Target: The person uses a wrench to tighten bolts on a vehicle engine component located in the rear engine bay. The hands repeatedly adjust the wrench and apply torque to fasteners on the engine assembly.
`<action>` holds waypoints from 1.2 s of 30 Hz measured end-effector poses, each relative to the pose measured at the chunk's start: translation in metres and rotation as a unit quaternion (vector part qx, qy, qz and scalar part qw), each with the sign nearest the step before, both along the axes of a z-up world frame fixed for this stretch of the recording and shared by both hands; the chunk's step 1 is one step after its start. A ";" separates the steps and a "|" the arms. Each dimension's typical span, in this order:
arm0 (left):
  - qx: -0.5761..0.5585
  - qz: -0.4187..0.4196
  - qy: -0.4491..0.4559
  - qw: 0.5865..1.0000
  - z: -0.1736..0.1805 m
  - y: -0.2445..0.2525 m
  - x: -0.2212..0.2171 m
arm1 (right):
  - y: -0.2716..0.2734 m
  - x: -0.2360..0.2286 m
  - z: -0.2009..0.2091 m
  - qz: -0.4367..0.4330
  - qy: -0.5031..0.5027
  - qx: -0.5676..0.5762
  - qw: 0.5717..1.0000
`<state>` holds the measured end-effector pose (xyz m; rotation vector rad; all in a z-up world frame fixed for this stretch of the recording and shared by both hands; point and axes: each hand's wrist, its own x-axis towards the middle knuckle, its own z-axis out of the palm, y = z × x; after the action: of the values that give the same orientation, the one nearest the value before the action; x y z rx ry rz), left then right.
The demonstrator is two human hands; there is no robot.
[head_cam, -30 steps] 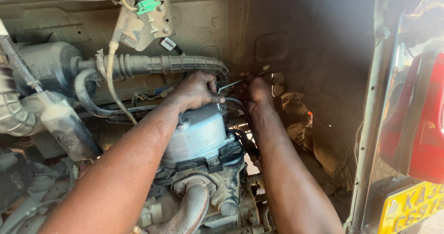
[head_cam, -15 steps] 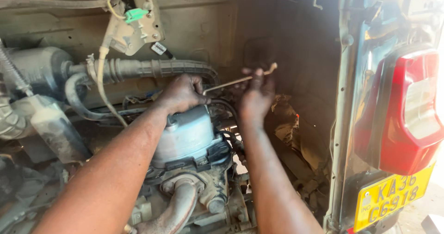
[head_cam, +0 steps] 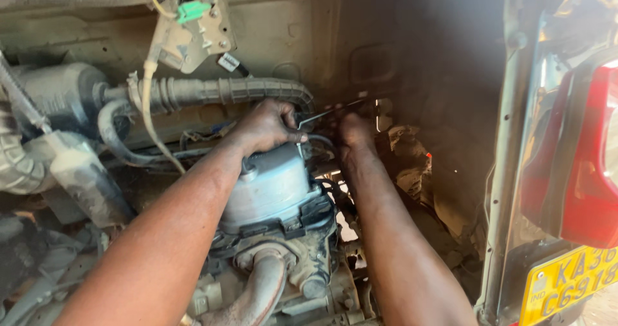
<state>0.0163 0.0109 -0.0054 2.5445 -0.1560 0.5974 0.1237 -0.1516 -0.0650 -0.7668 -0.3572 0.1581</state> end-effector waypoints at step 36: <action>-0.230 -0.132 0.050 0.963 -0.021 0.018 0.032 | -0.014 -0.174 -0.001 -0.277 -0.596 -0.211 0.724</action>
<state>0.0484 0.0289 -0.0266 2.0537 -0.2815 0.3492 -0.0503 -0.1659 -0.0656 -1.3426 -1.3266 -0.9223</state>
